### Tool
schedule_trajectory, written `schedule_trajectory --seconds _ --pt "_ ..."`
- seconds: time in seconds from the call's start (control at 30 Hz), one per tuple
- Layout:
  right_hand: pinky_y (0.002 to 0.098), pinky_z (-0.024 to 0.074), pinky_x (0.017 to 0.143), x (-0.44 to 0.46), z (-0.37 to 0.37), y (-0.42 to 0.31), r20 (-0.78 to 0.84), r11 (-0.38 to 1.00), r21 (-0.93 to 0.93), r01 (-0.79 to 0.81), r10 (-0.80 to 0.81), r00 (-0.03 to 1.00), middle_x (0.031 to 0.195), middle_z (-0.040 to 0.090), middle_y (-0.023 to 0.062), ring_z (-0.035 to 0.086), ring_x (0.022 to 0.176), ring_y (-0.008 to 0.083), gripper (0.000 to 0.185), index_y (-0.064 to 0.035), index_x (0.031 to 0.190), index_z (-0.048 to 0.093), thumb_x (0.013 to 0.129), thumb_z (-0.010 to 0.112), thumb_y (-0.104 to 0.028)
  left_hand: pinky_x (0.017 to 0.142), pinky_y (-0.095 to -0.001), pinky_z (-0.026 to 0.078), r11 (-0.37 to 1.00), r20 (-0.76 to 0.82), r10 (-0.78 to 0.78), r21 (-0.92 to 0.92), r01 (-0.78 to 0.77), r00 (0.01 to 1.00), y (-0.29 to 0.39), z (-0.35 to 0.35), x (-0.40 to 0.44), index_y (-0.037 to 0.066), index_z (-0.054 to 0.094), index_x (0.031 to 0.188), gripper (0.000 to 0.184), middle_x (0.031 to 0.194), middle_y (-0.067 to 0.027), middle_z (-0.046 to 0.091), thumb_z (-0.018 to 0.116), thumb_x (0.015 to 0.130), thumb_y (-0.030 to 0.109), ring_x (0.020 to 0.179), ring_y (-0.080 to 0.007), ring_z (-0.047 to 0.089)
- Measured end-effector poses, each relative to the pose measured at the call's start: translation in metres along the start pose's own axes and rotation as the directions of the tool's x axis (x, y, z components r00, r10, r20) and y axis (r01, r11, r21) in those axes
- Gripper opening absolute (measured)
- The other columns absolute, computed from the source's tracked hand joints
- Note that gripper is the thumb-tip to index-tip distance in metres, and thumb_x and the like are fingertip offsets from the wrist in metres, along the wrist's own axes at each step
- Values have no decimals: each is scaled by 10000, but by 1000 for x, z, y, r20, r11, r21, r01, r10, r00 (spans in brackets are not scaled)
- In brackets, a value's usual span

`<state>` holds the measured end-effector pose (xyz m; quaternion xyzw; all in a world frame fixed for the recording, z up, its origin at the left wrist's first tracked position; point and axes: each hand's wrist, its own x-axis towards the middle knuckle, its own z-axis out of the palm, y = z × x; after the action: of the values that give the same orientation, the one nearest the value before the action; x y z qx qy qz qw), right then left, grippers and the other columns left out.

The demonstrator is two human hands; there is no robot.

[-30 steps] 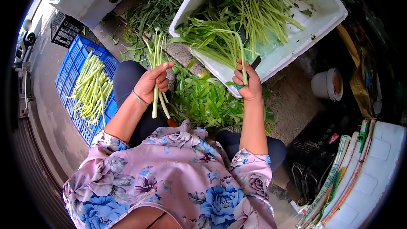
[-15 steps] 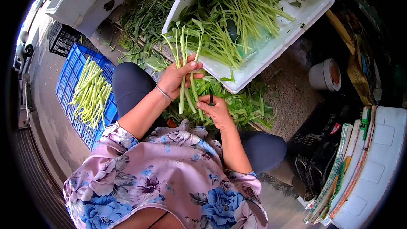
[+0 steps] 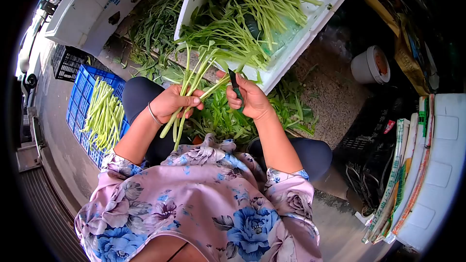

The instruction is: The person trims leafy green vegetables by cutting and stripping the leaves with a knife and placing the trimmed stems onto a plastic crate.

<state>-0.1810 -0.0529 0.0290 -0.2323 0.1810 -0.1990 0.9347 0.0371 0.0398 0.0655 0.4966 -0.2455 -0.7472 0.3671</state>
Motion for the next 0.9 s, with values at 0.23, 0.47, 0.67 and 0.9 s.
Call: schedule_trajectory --seconds 0.23,0.47,0.67,0.9 --pt "212 236 416 6 -8 10 -388 734 -647 -206 -86 917 502 354 -45 287 438 61 349 -67 1076 581 897 500 -356 363 -171 359 994 12 -95 62 94 995 5 -18 -7 17 578 1009 266 745 -68 625 660 771 102 449 -93 510" --pt "304 478 693 5 -54 12 -451 -32 -892 -451 125 884 816 646 151 615 694 213 510 -1 946 647 702 693 -446 405 -164 370 919 -180 233 -282 -277 956 21 -58 -11 -24 463 1197 369 764 -11 540 511 893 181 570 -65 492" --pt "374 457 744 99 -82 -14 -234 -228 -874 -429 -575 784 956 599 120 579 883 297 256 -116 1019 615 774 615 -186 426 -175 371 832 -276 252 -428 -353 928 13 -61 1 26 493 1154 308 707 21 531 509 895 193 600 -83 484" --pt "383 456 750 123 -108 -13 -234 -218 -890 -401 -538 810 966 591 99 570 894 319 272 -136 1033 596 767 622 -184 592 -275 487 763 -378 232 -501 -409 896 3 -66 5 51 539 1067 229 679 15 573 503 899 202 576 -111 557"
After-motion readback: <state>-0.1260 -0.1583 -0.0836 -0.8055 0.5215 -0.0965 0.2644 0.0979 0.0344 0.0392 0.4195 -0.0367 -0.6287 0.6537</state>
